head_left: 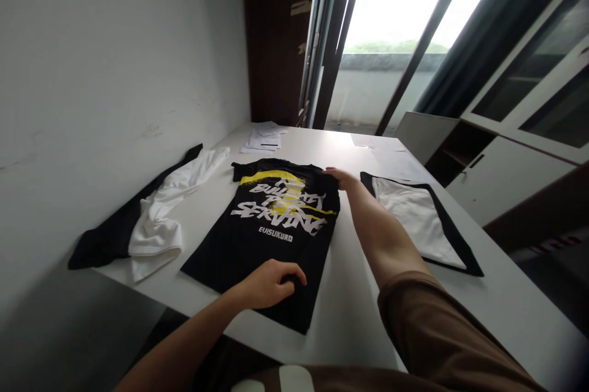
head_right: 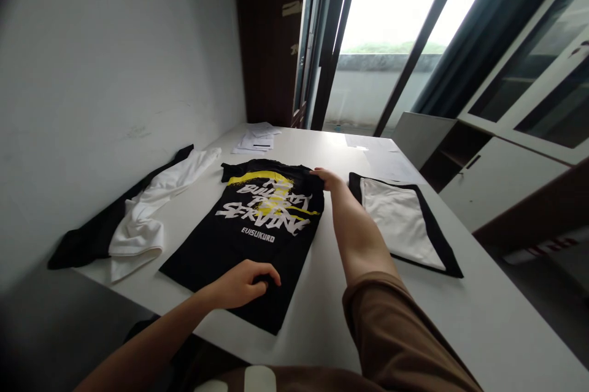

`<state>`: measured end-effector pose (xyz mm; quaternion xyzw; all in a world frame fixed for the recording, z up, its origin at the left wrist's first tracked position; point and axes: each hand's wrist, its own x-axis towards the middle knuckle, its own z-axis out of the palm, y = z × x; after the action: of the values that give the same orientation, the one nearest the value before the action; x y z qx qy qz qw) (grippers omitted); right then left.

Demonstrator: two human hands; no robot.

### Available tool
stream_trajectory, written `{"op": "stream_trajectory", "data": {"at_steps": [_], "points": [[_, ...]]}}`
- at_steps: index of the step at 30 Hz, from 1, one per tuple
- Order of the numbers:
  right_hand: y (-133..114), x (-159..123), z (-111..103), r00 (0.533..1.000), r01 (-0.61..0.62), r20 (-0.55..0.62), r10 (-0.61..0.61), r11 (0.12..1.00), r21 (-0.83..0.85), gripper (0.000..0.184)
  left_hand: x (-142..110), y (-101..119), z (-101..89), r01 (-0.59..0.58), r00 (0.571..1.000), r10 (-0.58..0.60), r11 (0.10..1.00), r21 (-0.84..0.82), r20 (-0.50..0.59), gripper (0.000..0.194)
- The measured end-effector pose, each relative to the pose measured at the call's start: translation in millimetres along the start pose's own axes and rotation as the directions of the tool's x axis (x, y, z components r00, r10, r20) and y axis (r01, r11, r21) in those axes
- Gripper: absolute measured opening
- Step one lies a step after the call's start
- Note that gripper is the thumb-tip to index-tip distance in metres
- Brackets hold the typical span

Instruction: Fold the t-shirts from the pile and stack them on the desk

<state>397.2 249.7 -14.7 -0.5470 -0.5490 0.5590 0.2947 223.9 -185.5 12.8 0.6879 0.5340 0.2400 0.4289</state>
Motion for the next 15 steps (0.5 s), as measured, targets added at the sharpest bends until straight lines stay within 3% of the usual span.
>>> {"op": "stream_trajectory", "data": {"at_steps": [3, 6, 15], "points": [[-12.5, 18.2, 18.9, 0.995, 0.065, -0.078, -0.061, 0.997, 0.042, 0.045, -3.9, -7.0, -6.1, 0.035, 0.999, -0.035, 0.999, -0.011, -0.022, 0.039], [-21.9, 36.6, 44.0, 0.964, 0.18, -0.201, -0.175, 0.984, 0.01, 0.037, -8.3, -12.4, -11.9, 0.063, 0.997, -0.065, 0.997, -0.038, -0.037, 0.035], [-25.0, 70.6, 130.9, 0.932, 0.313, -0.115, -0.343, 0.924, -0.22, 0.022, -31.2, -27.3, -31.5, 0.147, 0.982, -0.159, 0.983, -0.108, -0.106, 0.029]]}}
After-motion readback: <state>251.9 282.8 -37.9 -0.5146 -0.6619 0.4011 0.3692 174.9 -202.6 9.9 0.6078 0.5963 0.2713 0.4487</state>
